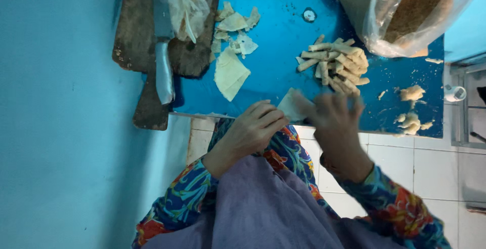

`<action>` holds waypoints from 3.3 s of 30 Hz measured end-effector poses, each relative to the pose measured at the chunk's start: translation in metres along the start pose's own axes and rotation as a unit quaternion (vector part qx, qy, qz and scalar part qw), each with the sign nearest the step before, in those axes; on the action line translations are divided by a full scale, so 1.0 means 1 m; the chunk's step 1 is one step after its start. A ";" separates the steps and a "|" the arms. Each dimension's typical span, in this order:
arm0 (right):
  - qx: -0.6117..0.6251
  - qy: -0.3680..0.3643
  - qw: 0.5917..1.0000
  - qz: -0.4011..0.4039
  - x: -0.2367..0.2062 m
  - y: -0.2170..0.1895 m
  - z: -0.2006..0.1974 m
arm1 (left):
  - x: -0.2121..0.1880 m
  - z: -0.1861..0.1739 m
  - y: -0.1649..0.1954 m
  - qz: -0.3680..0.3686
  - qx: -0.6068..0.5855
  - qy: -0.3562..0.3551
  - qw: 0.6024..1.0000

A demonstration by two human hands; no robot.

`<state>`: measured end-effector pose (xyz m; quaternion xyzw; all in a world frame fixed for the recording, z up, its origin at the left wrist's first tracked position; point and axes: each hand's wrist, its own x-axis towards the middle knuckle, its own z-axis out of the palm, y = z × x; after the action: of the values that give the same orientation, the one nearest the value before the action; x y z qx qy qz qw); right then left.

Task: The person sits at a blue table and shapes pieces of dough by hand, rolling and pinching each piece between the fingers into a short cylinder and adding it to a pile of finished dough sticks. They occasionally reach into a bag of brown powder and handle dough scraps on the table.

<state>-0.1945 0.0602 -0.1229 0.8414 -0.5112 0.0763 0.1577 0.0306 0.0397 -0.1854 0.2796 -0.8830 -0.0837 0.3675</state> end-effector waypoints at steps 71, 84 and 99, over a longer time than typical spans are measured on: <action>0.412 -0.018 0.909 0.067 0.020 0.011 -0.026 | 0.022 -0.003 0.048 -0.186 -0.052 0.034 0.981; 0.435 -0.009 0.898 0.065 0.022 0.005 -0.011 | 0.021 -0.003 0.039 -0.170 -0.073 0.047 0.982; 0.408 0.011 0.912 0.037 0.009 0.007 0.002 | 0.017 0.003 0.035 -0.147 -0.040 0.031 0.988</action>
<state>-0.1968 0.0493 -0.1205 0.8121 -0.4643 0.2937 -0.1968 0.0036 0.0593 -0.1650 0.3943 -0.8163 -0.1633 0.3892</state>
